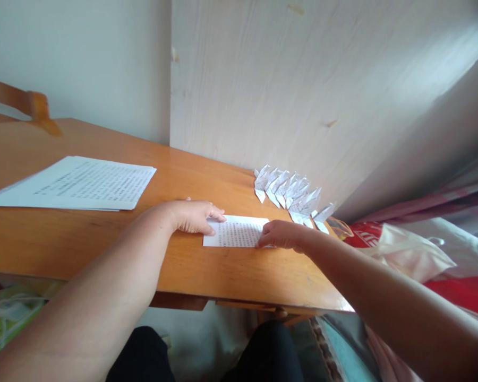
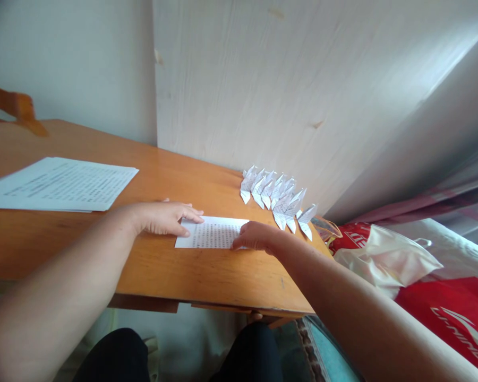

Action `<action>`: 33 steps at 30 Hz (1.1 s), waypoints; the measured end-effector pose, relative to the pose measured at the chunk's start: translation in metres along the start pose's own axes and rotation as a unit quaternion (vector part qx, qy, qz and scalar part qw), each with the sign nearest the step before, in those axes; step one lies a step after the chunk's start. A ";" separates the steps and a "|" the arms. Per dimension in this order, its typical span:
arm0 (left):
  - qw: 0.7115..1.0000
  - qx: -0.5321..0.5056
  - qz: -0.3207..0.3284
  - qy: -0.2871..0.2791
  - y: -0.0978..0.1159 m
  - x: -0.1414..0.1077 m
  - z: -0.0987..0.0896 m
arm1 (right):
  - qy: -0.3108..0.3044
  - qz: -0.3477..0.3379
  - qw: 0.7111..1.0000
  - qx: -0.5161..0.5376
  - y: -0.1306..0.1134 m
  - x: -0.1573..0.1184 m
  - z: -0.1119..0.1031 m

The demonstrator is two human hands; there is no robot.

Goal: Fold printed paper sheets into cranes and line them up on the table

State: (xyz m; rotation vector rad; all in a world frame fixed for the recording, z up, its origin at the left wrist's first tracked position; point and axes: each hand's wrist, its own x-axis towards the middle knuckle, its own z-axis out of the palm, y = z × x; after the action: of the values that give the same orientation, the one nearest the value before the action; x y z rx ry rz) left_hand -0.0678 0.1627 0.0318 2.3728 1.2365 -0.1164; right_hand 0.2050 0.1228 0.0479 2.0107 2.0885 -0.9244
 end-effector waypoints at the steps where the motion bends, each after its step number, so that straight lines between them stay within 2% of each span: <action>1: 1.000 -0.002 0.001 0.001 0.000 0.000 0.000 | 0.004 0.001 1.000 -0.002 0.004 0.001 -0.001; 8: 1.000 -0.009 0.004 0.010 0.002 -0.003 0.000 | 0.018 0.012 1.000 0.007 0.029 0.002 -0.004; 21: 1.000 -0.001 0.006 0.000 0.001 -0.003 -0.001 | 0.002 0.043 0.998 0.043 0.047 -0.006 -0.011; 33: 1.000 0.000 0.013 -0.004 -0.002 -0.003 -0.001 | -0.008 0.024 0.996 0.081 0.062 -0.003 -0.012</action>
State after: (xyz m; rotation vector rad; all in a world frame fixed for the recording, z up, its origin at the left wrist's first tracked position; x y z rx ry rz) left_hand -0.0708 0.1620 0.0330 2.3855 1.2011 -0.1160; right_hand 0.2671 0.1228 0.0370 2.1113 2.0065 -1.1308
